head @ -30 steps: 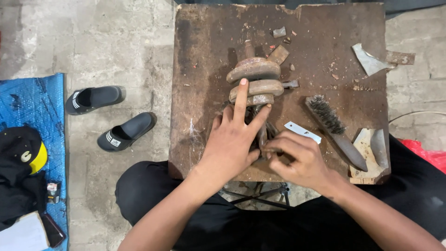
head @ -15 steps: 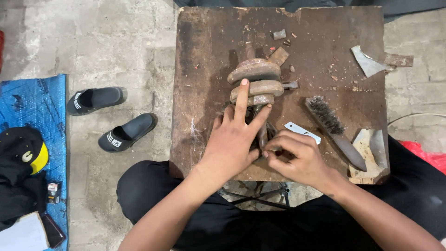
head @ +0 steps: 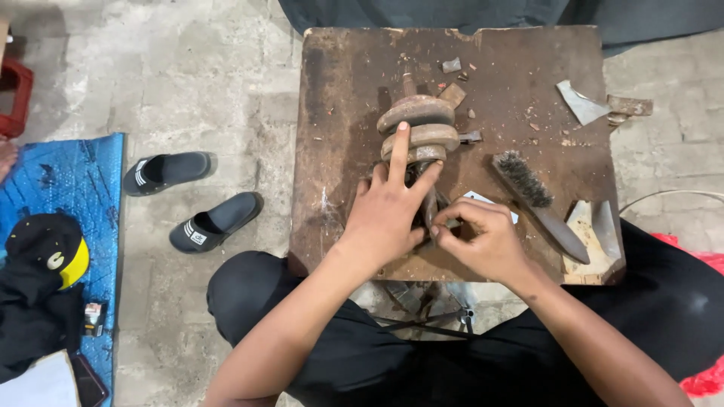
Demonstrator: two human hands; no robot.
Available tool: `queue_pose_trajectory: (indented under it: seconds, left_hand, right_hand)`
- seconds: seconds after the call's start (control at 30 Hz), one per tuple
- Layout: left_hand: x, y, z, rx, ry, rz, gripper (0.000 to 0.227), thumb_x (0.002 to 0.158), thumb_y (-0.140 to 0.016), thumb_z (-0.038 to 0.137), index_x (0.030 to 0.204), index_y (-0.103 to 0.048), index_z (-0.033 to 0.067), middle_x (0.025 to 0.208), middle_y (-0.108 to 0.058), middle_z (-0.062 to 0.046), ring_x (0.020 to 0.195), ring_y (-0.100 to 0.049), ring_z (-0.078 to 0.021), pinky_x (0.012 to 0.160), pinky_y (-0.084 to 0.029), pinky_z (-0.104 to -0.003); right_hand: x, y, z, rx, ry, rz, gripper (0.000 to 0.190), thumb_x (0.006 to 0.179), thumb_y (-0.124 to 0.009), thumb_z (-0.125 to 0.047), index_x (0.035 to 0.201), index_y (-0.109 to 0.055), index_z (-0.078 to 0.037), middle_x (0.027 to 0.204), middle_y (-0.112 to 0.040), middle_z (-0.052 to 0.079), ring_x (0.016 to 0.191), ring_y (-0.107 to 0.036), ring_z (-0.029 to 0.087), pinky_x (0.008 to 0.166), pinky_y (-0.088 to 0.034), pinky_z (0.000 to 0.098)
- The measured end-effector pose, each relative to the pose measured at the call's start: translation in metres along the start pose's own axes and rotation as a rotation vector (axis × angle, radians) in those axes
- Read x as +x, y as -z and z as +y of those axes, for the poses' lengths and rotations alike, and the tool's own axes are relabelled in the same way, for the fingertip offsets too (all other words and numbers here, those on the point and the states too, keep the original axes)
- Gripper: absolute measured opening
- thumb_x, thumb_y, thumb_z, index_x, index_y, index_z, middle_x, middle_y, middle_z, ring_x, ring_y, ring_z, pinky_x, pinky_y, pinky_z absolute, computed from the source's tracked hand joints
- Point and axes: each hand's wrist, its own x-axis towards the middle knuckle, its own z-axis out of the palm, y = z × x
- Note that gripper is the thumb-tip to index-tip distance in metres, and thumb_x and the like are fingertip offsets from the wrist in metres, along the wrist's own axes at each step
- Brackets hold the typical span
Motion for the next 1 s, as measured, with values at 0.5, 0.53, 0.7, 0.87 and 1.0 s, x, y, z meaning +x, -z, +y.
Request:
queue_pose_trajectory:
  seconds: [0.5,0.53,0.7,0.87,1.0]
  left_hand:
    - [-0.005,0.009,0.000,-0.111,-0.008,-0.024,0.091,0.081,-0.086,0.023,0.159,-0.039,0.0156,0.165,0.018,-0.031,0.129,-0.042,-0.0566,0.094,-0.047,-0.069]
    - [-0.005,0.010,0.000,-0.111,-0.013,-0.021,0.091,0.081,-0.086,0.023,0.159,-0.039,0.0156,0.165,0.018,-0.031,0.129,-0.042,-0.0566,0.094,-0.047,-0.069]
    - [-0.003,0.009,0.000,-0.100,0.003,-0.055,0.094,0.080,-0.087,0.027,0.159,-0.038,0.0162,0.165,0.020,-0.030,0.132,-0.041,-0.0571,0.096,-0.047,-0.069]
    - [-0.008,0.014,0.001,-0.119,0.010,-0.073,0.091,0.082,-0.086,0.027,0.159,-0.039,0.0169,0.166,0.018,-0.030,0.134,-0.039,-0.0576,0.098,-0.045,-0.069]
    - [-0.003,0.017,0.002,-0.091,0.026,-0.085,0.092,0.081,-0.087,0.029,0.159,-0.039,0.0178,0.166,0.020,-0.028,0.134,-0.039,-0.0571,0.101,-0.044,-0.069]
  right_hand:
    - [-0.007,0.000,-0.023,-0.034,-0.114,0.091,0.008,0.074,-0.076,-0.004,0.081,-0.076,-0.008,0.072,-0.073,0.014,0.066,-0.069,0.034,0.060,-0.050,0.0409]
    - [-0.006,0.000,-0.023,-0.039,-0.113,0.094,0.008,0.074,-0.076,-0.004,0.081,-0.076,-0.008,0.072,-0.073,0.014,0.066,-0.069,0.034,0.060,-0.050,0.0409]
    - [-0.008,-0.002,-0.027,-0.087,-0.131,0.127,0.008,0.079,-0.075,-0.006,0.086,-0.077,-0.009,0.077,-0.074,0.013,0.073,-0.071,0.035,0.062,-0.052,0.0411]
    - [-0.010,-0.009,-0.029,-0.129,-0.119,0.149,0.008,0.079,-0.074,-0.005,0.087,-0.076,-0.007,0.078,-0.073,0.016,0.076,-0.070,0.038,0.063,-0.053,0.0431]
    - [-0.011,-0.011,-0.015,-0.187,-0.093,0.173,0.009,0.079,-0.077,-0.011,0.088,-0.077,-0.012,0.082,-0.075,0.013,0.082,-0.070,0.038,0.067,-0.054,0.0427]
